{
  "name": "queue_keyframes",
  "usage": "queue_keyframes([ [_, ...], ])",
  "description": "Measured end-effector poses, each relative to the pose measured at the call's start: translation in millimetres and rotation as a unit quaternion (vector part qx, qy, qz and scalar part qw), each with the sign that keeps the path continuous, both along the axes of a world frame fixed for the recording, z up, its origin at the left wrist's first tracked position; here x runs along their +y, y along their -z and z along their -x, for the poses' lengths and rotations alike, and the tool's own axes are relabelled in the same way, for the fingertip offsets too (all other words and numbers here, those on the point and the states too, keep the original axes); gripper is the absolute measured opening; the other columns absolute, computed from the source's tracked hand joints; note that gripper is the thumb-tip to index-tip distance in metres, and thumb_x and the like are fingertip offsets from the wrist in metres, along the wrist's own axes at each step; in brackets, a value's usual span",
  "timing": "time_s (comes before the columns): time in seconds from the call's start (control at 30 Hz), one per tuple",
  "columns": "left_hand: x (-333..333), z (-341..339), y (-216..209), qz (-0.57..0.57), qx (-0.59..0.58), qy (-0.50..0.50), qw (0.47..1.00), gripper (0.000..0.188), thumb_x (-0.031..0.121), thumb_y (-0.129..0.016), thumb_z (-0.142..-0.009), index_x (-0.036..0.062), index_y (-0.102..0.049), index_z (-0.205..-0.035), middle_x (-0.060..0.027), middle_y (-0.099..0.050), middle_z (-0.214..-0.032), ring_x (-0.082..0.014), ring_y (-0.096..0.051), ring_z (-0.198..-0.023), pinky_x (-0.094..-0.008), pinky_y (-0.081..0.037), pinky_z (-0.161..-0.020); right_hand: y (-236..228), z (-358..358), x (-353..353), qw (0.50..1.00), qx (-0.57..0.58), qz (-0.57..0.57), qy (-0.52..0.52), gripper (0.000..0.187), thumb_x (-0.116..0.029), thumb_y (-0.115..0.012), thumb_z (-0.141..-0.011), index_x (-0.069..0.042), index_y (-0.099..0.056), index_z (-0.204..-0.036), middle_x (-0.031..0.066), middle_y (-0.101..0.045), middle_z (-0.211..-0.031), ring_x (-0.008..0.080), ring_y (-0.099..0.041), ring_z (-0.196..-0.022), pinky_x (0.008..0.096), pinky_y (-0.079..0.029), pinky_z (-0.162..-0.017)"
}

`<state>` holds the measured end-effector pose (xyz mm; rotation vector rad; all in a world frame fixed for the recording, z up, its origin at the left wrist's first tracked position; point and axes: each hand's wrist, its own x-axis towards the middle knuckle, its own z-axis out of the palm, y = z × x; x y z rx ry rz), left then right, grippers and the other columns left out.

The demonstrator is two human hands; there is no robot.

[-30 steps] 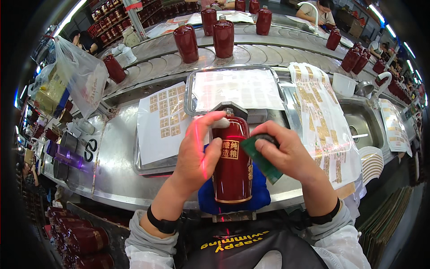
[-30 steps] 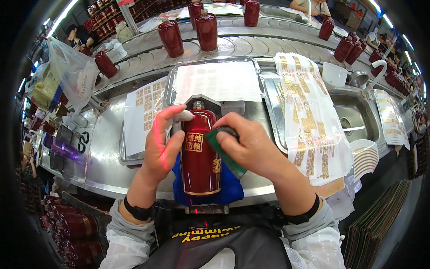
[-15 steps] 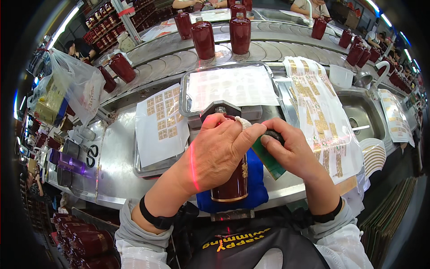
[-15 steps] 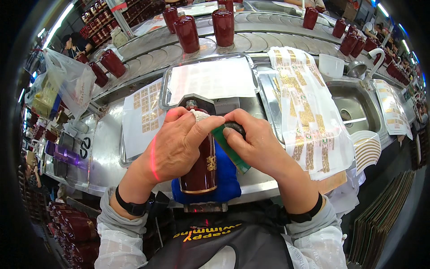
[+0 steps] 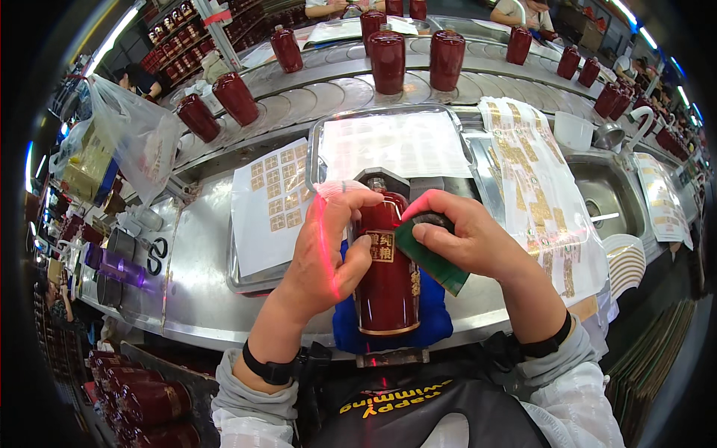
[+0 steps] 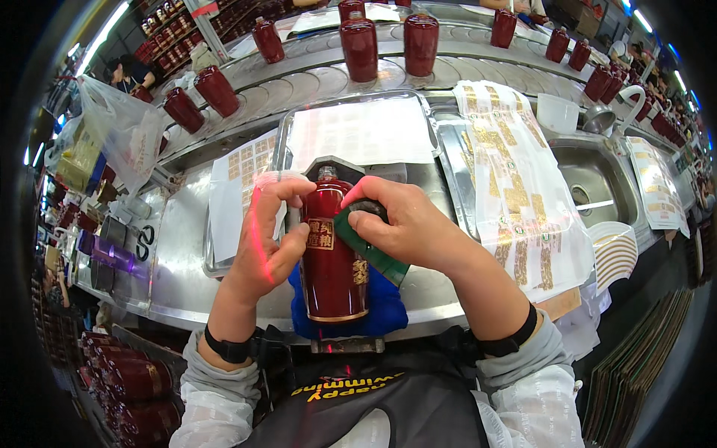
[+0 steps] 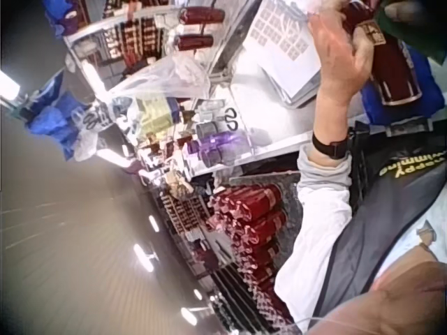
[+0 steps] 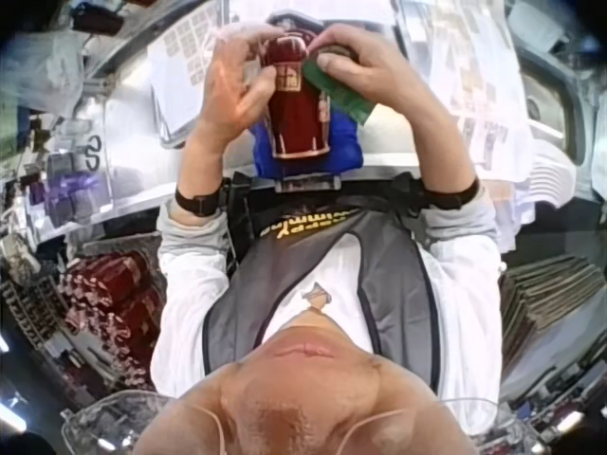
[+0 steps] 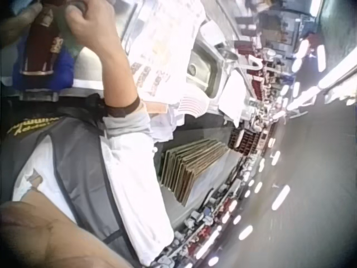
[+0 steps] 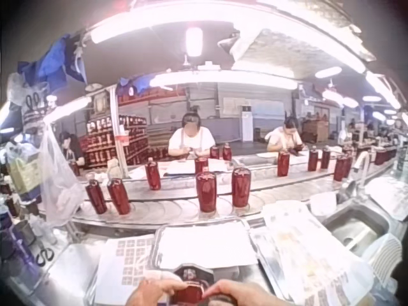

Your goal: Apply decorative labels to red ceramic bottles on a factory production line.

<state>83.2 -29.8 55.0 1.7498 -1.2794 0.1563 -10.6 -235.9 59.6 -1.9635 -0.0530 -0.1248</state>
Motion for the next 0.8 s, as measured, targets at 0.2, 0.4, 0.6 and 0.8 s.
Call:
queue_keyframes([
  [0.2,3.7,-6.2,12.8,-0.014,0.023,-0.005,1.0,0.034,0.003,-0.06,-0.075,0.0065,-0.06,-0.109,-0.0138,-0.059,-0.109,-0.0301,-0.048,-0.103,-0.0401,-0.038,-0.094,-1.3,-2.4,3.6,0.998,0.015,-0.033,-0.047,0.025,-0.017,-0.063,-0.087,-0.003,-0.06,-0.107,0.0105,-0.066,-0.088,0.0166,-0.062,-0.082,0.0305,-0.05,-0.075],
  [0.4,5.1,-9.9,7.8,-0.046,0.057,0.013,0.997,0.009,0.008,-0.063,-0.078,0.0071,-0.061,-0.087,-0.0126,-0.06,-0.099,-0.0319,-0.046,-0.102,-0.0408,-0.036,-0.093,-14.5,7.8,-0.8,0.998,-0.004,-0.045,-0.033,0.026,-0.004,-0.058,-0.088,-0.004,-0.06,-0.113,0.0147,-0.064,-0.103,0.0196,-0.061,-0.094,0.0316,-0.049,-0.081],
  [0.6,4.5,5.7,-8.8,-0.043,-0.02,-0.001,0.999,0.008,0.01,-0.064,-0.08,0.0067,-0.059,-0.086,-0.013,-0.059,-0.097,-0.0322,-0.046,-0.102,-0.0408,-0.036,-0.091,-17.1,9.9,16.4,0.949,-0.217,0.226,-0.033,0.022,-0.007,-0.067,-0.084,-0.005,-0.062,-0.105,0.0185,-0.055,-0.128,0.0283,-0.057,-0.103,0.0356,-0.048,-0.082],
  [0.8,13.4,10.1,12.2,-0.005,0.031,-0.085,0.996,0.026,0.01,-0.064,-0.083,0.0038,-0.062,-0.108,-0.018,-0.051,-0.125,-0.0324,-0.047,-0.116,-0.0387,-0.036,-0.101,-15.2,-1.2,-28.1,0.954,-0.189,0.232,-0.01,0.01,-0.011,-0.067,-0.086,-0.005,-0.059,-0.088,0.0138,-0.058,-0.121,0.0281,-0.057,-0.105,0.0355,-0.044,-0.092],
])
